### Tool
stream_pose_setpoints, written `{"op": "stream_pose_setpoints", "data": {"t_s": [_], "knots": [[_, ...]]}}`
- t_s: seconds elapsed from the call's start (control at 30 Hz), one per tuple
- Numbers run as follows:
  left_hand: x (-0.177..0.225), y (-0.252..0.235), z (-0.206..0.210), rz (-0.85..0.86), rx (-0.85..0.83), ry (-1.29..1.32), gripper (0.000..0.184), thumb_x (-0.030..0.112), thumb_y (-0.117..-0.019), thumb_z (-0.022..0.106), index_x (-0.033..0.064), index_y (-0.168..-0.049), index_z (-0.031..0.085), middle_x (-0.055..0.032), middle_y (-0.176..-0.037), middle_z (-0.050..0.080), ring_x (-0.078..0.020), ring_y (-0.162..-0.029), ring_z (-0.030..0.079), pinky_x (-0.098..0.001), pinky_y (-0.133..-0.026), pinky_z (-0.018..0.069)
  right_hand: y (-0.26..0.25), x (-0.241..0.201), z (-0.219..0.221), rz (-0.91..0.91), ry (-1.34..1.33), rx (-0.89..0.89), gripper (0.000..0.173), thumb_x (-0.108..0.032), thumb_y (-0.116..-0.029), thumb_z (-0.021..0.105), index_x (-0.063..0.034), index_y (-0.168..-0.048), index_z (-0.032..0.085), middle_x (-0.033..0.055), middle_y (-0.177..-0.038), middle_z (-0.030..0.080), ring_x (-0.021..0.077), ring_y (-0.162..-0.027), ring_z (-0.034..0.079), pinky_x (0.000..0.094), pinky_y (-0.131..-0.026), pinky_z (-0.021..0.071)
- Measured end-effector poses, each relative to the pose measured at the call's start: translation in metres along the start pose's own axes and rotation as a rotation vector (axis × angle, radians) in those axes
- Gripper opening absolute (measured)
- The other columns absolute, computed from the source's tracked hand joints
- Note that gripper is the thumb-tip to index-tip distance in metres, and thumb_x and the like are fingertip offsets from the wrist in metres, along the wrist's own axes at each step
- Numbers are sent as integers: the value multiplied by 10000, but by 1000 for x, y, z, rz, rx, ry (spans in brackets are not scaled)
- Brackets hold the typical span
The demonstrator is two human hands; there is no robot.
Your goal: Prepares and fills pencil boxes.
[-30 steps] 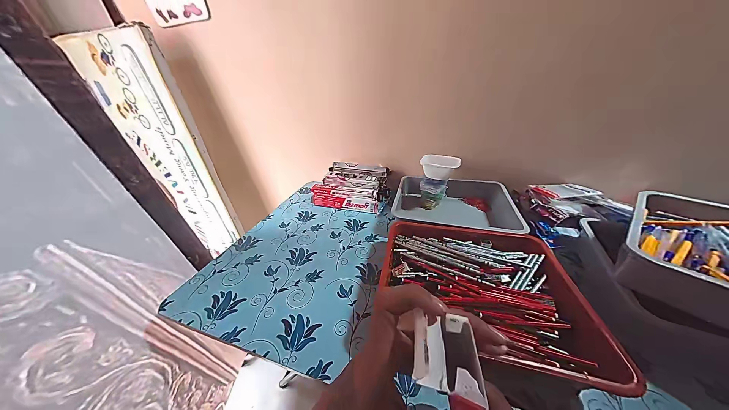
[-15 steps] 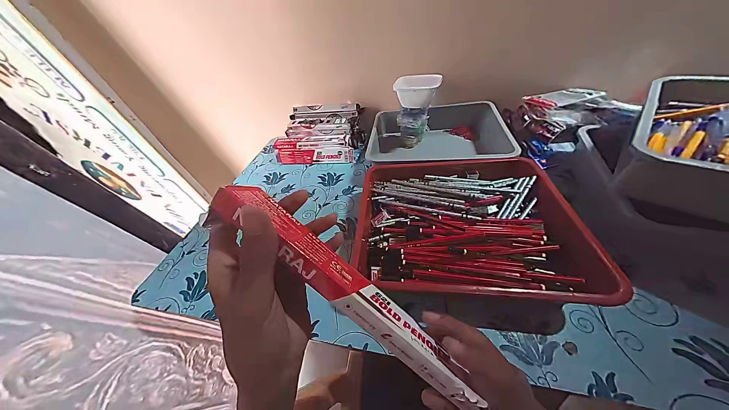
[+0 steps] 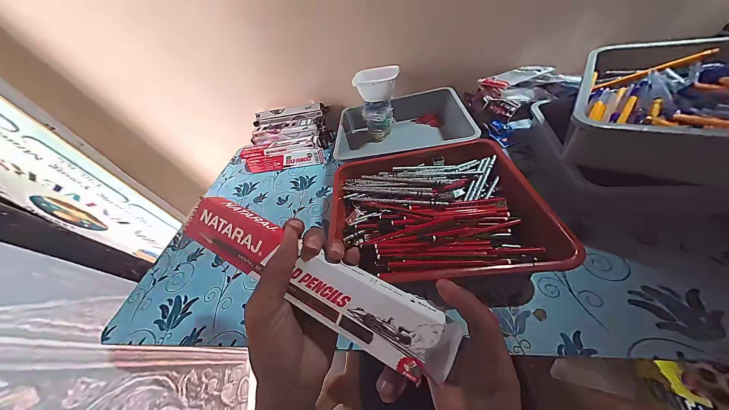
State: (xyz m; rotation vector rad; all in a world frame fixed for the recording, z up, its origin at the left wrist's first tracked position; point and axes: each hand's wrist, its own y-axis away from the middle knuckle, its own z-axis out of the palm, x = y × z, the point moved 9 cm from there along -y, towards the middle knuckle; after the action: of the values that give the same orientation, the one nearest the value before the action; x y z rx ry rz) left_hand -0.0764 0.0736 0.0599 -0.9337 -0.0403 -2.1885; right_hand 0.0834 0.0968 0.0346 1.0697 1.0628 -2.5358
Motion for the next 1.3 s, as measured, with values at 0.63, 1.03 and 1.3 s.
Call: {"op": "stream_pose_setpoints", "data": {"t_s": [0.63,1.03,1.3], "knots": [[-1,3,-4,62,67,-74,402,349,-1106,357,166,-928,667,39,-767,657,-75,-746,705,-275,-752,634,3,6,-13,-4,-154,155,279,-120,-1051,550,-134,-1308,657,20,-1230,729,81,-891,754,221,-680,638],[4,8,8,165,5,-98,395,401,-1092,385,144,-955,653,8,-770,673,-123,-752,725,-307,-755,642,1,4,-20,-17,-178,147,332,-151,-1026,596,-132,-1349,669,25,-1263,730,82,-990,750,219,-734,642],[2,11,9,174,4,-93,347,406,-1066,465,135,-957,653,4,-767,667,-131,-744,722,-328,-773,644,3,7,-21,-34,-143,171,402,-206,-1023,602,-169,-1423,606,-6,-1333,687,77,-1047,734,219,-731,646]]}}
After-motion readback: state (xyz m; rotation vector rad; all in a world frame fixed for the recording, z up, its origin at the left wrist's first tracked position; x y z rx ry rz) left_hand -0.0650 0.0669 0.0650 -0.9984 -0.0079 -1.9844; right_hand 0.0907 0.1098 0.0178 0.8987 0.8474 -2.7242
